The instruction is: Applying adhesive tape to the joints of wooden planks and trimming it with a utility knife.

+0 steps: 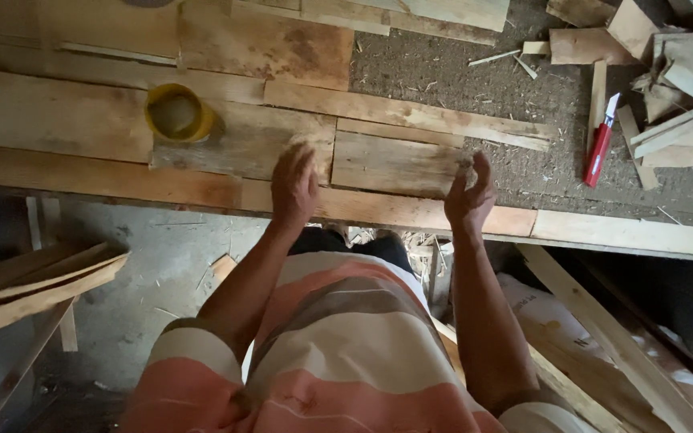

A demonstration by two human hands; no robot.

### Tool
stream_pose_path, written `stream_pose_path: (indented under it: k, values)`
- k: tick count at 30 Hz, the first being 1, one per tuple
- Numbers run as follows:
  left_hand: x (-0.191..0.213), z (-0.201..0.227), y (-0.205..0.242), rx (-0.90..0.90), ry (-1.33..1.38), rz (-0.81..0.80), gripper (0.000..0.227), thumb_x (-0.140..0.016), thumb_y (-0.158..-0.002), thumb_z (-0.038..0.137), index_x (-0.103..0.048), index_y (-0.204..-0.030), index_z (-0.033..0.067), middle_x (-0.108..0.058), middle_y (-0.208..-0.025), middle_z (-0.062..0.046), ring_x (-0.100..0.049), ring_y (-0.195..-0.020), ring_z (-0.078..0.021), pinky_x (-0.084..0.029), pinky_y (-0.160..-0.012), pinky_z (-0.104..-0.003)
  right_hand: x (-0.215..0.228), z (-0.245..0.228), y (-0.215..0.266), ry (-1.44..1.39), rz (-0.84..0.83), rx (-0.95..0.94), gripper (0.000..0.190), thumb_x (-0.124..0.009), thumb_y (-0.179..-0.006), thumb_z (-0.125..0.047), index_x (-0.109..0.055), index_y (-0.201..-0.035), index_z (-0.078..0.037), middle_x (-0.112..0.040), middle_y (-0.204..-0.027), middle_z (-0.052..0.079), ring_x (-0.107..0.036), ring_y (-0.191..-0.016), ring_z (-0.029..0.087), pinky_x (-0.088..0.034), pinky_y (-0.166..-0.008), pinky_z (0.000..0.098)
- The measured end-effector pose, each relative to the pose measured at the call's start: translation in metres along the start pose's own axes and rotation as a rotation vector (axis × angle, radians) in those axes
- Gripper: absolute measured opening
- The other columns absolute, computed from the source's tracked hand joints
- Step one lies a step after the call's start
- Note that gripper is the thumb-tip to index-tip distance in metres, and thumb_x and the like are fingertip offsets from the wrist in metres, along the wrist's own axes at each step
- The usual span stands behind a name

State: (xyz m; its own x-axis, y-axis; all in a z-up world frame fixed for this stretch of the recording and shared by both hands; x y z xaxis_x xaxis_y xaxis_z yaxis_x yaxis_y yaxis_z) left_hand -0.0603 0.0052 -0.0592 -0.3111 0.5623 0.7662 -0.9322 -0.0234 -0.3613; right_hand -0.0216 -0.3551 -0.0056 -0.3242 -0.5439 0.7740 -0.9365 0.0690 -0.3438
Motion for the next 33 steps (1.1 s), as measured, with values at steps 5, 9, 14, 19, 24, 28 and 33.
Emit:
stream_pose_path:
  k: [5,9,14,19,24,28,33]
  values:
    - [0.017,0.03,0.017,-0.08,0.076,-0.145,0.045,-0.065,-0.099,0.011,-0.057,-0.141,-0.0005,-0.051,-0.154,-0.019,-0.051,-0.143,-0.0369,-0.041,-0.122,-0.046,0.008,-0.008,0.006,0.009,-0.024,0.012,0.029,-0.062,-0.11,-0.008,-0.053,-0.138,-0.006,-0.073,-0.115,0.018,-0.074,-0.097,0.035,-0.06,-0.082,0.048]
    - [0.036,0.058,0.018,-0.106,0.081,-0.268,0.052,-0.065,-0.099,0.016,-0.055,-0.144,-0.0074,-0.045,-0.156,-0.023,-0.041,-0.146,-0.0421,-0.034,-0.121,-0.049,0.012,-0.002,0.014,0.123,0.0,0.031,0.026,-0.066,-0.106,-0.007,-0.058,-0.13,-0.007,-0.076,-0.105,0.017,-0.072,-0.09,0.037,-0.057,-0.079,0.0504]
    - [0.016,0.055,0.036,-0.084,0.034,-0.203,0.048,-0.062,-0.102,0.015,-0.055,-0.145,-0.0036,-0.046,-0.159,-0.02,-0.04,-0.15,-0.0396,-0.032,-0.125,-0.051,0.013,0.011,0.021,-0.008,-0.032,0.018,0.034,-0.06,-0.099,-0.003,-0.056,-0.133,-0.001,-0.076,-0.109,0.017,-0.073,-0.091,0.035,-0.058,-0.079,0.0459]
    - [0.011,0.057,0.038,-0.085,0.004,-0.199,0.046,-0.063,-0.1,0.015,-0.058,-0.141,-0.004,-0.047,-0.157,-0.021,-0.04,-0.149,-0.0403,-0.031,-0.124,-0.055,0.0,0.03,0.027,-0.18,-0.138,-0.197,0.034,-0.055,-0.099,-0.003,-0.058,-0.133,-0.003,-0.077,-0.111,0.016,-0.074,-0.09,0.03,-0.06,-0.076,0.0398]
    - [0.015,0.06,0.036,-0.099,0.063,-0.146,0.044,-0.064,-0.1,0.013,-0.059,-0.141,-0.0032,-0.051,-0.154,-0.021,-0.042,-0.148,-0.0399,-0.031,-0.124,-0.056,0.002,0.031,0.025,-0.137,-0.153,-0.182,0.035,-0.055,-0.1,-0.003,-0.059,-0.135,-0.005,-0.078,-0.11,0.015,-0.074,-0.09,0.026,-0.059,-0.077,0.0382]
    - [0.011,0.06,0.038,-0.069,0.035,-0.171,0.044,-0.065,-0.1,0.014,-0.058,-0.14,-0.0031,-0.051,-0.153,-0.019,-0.042,-0.149,-0.0393,-0.03,-0.127,-0.057,0.008,0.025,0.025,-0.156,-0.134,-0.126,0.035,-0.054,-0.098,-0.005,-0.058,-0.134,-0.005,-0.078,-0.112,0.013,-0.075,-0.092,0.024,-0.06,-0.079,0.0377]
    - [0.01,0.059,0.039,-0.083,0.026,-0.177,0.045,-0.062,-0.104,0.015,-0.056,-0.144,-0.0041,-0.047,-0.159,-0.021,-0.037,-0.151,-0.0404,-0.028,-0.125,-0.055,0.024,-0.001,0.013,-0.18,-0.223,-0.255,0.036,-0.05,-0.099,-0.009,-0.06,-0.134,-0.004,-0.078,-0.115,0.013,-0.075,-0.086,0.025,-0.06,-0.075,0.0391]
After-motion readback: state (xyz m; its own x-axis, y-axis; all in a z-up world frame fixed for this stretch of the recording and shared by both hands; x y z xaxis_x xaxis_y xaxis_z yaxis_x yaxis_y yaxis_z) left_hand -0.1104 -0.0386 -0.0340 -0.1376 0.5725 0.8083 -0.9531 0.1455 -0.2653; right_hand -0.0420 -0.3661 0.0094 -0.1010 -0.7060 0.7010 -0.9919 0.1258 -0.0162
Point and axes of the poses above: each hand's wrist, its own y-axis away from the middle knuckle, its own x-axis out of the back of the hand, z = x × y, the point moved 2 cm from there along -y, towards the middle knuckle
